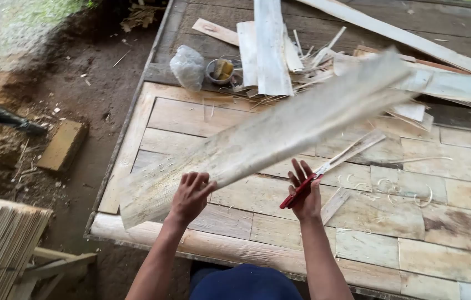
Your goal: Cutting and arranging thin wood strips to cover a wooden panel using a utility knife
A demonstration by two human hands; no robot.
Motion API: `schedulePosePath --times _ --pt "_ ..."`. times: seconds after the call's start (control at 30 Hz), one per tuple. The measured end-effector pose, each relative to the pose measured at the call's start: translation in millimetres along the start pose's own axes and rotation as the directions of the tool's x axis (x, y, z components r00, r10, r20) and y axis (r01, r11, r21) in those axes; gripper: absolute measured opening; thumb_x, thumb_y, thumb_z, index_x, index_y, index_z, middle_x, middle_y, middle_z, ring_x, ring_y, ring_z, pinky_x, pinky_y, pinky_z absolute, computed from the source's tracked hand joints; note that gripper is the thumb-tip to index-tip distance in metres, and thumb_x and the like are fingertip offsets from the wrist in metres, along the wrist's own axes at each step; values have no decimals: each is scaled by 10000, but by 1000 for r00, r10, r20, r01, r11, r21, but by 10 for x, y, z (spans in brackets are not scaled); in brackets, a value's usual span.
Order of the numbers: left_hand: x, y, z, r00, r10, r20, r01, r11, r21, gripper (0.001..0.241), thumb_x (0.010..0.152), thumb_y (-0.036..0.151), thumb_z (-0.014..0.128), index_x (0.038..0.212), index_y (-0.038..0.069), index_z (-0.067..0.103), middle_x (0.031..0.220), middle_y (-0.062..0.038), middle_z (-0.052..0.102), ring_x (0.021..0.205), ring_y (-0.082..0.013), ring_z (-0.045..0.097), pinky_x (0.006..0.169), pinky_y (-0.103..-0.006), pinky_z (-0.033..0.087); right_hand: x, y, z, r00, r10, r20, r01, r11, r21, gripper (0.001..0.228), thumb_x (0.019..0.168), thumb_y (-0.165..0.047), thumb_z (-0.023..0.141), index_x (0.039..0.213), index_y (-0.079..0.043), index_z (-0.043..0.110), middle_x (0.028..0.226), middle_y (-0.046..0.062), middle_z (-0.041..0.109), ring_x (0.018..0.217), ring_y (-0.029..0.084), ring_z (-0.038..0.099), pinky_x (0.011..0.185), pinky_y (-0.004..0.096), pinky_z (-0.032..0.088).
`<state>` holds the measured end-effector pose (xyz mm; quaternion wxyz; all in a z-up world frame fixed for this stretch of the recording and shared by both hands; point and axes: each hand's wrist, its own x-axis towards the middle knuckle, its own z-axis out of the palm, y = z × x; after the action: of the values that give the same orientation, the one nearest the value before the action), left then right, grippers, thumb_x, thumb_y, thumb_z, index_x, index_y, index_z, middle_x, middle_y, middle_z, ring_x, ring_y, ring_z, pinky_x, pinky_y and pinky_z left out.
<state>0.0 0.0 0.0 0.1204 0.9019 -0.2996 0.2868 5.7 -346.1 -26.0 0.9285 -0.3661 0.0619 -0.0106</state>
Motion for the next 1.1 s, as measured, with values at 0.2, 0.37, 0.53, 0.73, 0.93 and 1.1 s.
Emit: schedulePosePath --times 0.2,0.37,0.53,0.73,0.93,1.1 --pt "-659 120 -41 995 76 62 -78 997 29 335 727 -30 680 949 203 585 991 -40 507 936 -257 527 818 -389 440 179 533 -331 933 51 -356 -106 985 -137 269 865 -132 785 1064 -54 622 1041 33 631 757 233 671 446 246 449" --pt "-803 159 -194 981 -125 148 139 986 -89 456 667 267 793 1082 253 605 1171 -22 536 1147 -247 528 951 -414 403 103 459 203 921 47 -388 -110 984 -142 354 874 -130 811 1118 -26 576 937 43 566 692 192 629 446 201 447" --pt "-627 -41 -365 880 -454 141 474 857 -200 510 891 409 717 1322 179 568 1389 -93 539 1330 -308 486 1056 -451 364 186 276 446 931 25 -363 -76 989 -128 366 899 -137 794 1164 -50 557 933 18 511 663 140 556 451 172 437" --pt "-459 -206 -131 732 -579 359 681 625 -382 375 953 377 683 1274 185 643 949 -117 706 986 -382 703 866 -497 548 199 -136 946 929 -36 -369 -38 981 -192 324 924 -257 802 1092 -135 554 855 -11 540 586 120 577 446 151 444" --pt "-179 195 133 721 -636 273 645 474 -600 182 914 159 727 1044 172 601 872 -81 722 869 -290 731 810 -407 563 808 -731 1217 939 -237 -249 76 850 -521 341 893 -229 880 1079 -106 622 767 7 588 515 149 619 421 209 490" --pt "149 647 39 825 -434 363 525 351 -775 226 837 48 773 1001 127 640 862 -89 744 883 -326 750 862 -438 575 1172 -1359 1907 951 -238 196 296 523 -800 269 1002 -214 832 1193 -90 689 754 137 647 485 226 639 424 330 545"
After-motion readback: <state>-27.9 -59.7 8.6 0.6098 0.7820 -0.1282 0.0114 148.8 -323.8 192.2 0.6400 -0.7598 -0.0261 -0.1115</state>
